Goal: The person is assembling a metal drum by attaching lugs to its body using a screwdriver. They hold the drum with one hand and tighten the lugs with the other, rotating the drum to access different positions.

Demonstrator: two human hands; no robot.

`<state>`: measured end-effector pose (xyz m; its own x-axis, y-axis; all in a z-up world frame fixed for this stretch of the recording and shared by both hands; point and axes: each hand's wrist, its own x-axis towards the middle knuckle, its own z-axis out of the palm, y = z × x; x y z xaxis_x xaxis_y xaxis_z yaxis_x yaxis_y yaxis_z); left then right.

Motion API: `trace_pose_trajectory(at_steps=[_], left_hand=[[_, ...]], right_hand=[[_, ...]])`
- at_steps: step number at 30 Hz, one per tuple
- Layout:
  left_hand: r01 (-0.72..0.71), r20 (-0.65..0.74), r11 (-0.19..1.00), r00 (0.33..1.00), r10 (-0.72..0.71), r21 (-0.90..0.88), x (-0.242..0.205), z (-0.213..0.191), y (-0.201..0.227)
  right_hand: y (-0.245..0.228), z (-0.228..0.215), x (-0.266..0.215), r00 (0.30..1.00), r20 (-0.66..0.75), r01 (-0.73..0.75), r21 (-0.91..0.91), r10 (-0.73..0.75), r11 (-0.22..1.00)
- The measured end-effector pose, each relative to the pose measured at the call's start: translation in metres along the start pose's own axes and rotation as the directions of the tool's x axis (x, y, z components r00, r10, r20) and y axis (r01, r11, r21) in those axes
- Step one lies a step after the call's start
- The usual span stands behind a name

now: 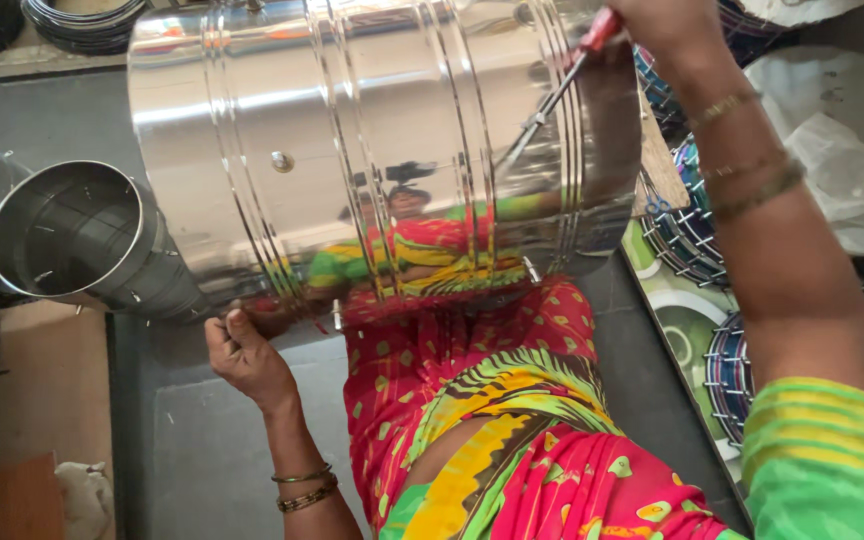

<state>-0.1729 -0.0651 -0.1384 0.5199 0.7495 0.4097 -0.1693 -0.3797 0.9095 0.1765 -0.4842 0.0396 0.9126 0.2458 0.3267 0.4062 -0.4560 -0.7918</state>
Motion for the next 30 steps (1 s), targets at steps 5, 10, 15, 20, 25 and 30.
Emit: trace_pose_trajectory(at_steps=[5, 10, 15, 20, 25, 30], left_hand=[[0.016, -0.019, 1.000, 1.000, -0.016, 0.014, -0.001, 0.001, 0.002], [-0.036, 0.002, 0.999, 0.999, 0.036, -0.011, 0.002, 0.003, 0.005], [0.025, 0.009, 0.999, 1.000, -0.025, -0.026, 0.003, 0.003, 0.005], [0.017, 0.007, 0.999, 1.000, -0.016, -0.037, 0.003, 0.004, 0.006], [0.040, 0.012, 0.999, 0.999, -0.040, -0.030, 0.002, 0.003, 0.010], [0.012, 0.005, 0.999, 1.000, -0.012, -0.050, 0.000, 0.003, 0.006]], right_hand=[[0.001, -0.027, -0.099, 0.979, -0.204, 0.065, 0.204, -0.022, 0.977], [-0.008, 0.002, -0.194, 0.902, -0.374, 0.267, 0.087, -0.217, 0.960], [-0.044, 0.035, -0.244, 0.727, -0.114, 0.531, -0.533, -0.678, 0.659], [-0.092, 0.052, -0.226, 0.533, 0.198, 0.796, -0.445, -0.822, 0.409], [-0.141, 0.097, -0.176, 0.384, 0.339, 0.827, -0.541, -0.859, 0.156], [-0.163, 0.141, -0.103, 0.425, 0.353, 0.805, -0.568, -0.834, 0.170]])
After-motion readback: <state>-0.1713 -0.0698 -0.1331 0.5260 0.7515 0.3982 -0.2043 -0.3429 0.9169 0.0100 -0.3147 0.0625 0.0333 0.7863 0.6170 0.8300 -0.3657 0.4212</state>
